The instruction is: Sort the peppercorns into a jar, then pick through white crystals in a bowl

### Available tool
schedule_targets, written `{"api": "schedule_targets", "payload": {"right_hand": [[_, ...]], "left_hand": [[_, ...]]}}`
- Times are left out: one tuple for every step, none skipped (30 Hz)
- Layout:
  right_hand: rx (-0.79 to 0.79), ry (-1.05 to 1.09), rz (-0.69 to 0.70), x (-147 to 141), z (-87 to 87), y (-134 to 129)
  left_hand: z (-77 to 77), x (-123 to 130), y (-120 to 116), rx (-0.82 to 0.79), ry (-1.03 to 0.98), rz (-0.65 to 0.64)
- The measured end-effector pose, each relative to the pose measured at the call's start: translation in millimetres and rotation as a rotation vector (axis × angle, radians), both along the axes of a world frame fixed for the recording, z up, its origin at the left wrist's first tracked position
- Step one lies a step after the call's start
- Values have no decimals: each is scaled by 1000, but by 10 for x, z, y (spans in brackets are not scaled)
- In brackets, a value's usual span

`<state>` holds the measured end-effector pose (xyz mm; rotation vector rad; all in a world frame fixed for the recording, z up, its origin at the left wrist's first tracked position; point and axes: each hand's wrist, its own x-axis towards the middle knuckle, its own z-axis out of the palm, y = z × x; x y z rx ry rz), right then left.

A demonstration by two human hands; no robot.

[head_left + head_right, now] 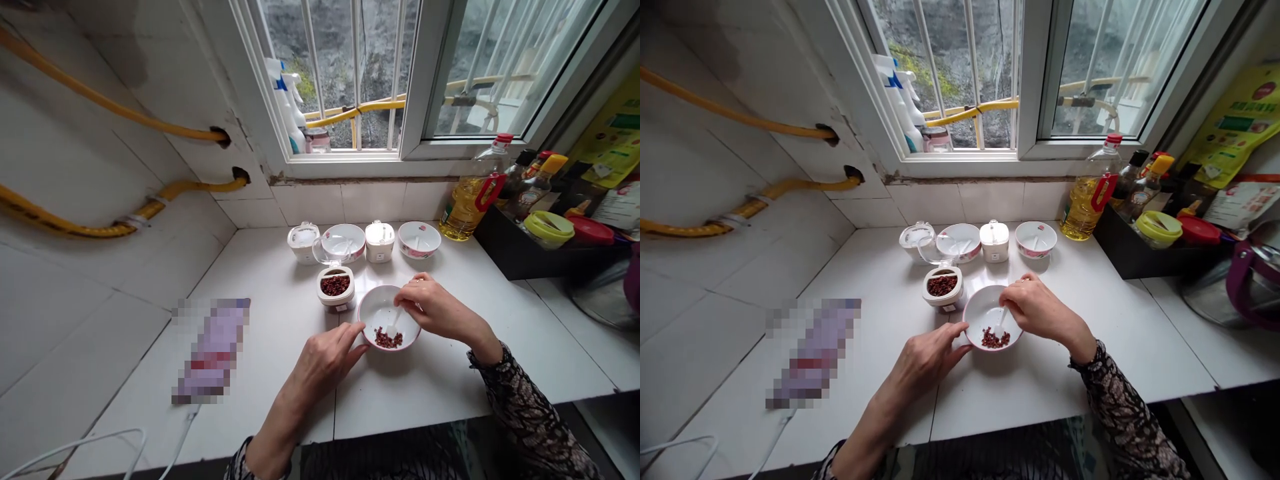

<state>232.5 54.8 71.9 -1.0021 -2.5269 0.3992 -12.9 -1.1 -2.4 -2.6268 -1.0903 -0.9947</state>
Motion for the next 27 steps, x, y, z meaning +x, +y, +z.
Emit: {"api": "schedule_targets", "payload": {"right_hand": [[-35,18,10,-20,0,-13],[-63,36,18,-37,0,-22],[-85,55,22,-49,-1,-29],[-103,73,22,-56,-3,-33],[-118,90,15,-56,-6,-34],[-134,108,2,-51,-10,-34],[-151,127,-15,-41,-15,-31],[-170,148,-37,-28,-21,-27],[-191,172,-63,-14,-27,-21],[-211,198,-90,-1,-33,-13],[-230,225,-114,10,-40,-5],[-248,251,-136,18,-46,4],[-261,275,-155,21,-52,12],[-272,296,-171,20,-57,19],[-283,312,-181,17,-61,25],[-294,326,-189,12,-63,29],[-306,341,-194,7,-64,31],[-321,358,-199,2,-63,33],[-340,378,-205,0,-62,34],[-362,400,-213,-1,-61,35],[-385,421,-223,0,-61,38],[-408,439,-234,2,-62,41],[-431,452,-245,5,-64,44],[-450,463,-257,7,-68,48],[-464,470,-266,9,-72,51],[-474,475,-271,10,-77,53],[-479,479,-272,10,-81,54]], "left_hand": [[7,2,-1,4,-1,1],[15,4,-3,7,1,3],[24,7,-4,7,5,7],[34,10,-6,7,9,9],[44,12,-7,5,14,12],[52,13,-10,2,19,12],[58,14,-12,0,20,11],[63,13,-14,-2,20,9],[65,11,-16,-3,18,7],[67,10,-17,-4,18,6],[68,8,-18,-6,18,6],[70,7,-19,-6,18,5],[72,6,-19,-4,18,6],[75,6,-20,-4,19,5],[77,6,-20,-3,17,4],[79,6,-20,-4,16,4],[80,7,-21,-5,13,5],[79,6,-21,-7,10,6],[77,6,-21,-10,6,8],[73,5,-21,-12,3,9],[68,3,-21,-12,1,10],[63,1,-21,-14,2,12],[58,0,-21,-15,4,13],[54,-2,-20,-16,7,15],[51,-2,-20,-16,11,16],[50,-3,-20,-16,13,17],[50,-2,-20,-16,14,16]]}}
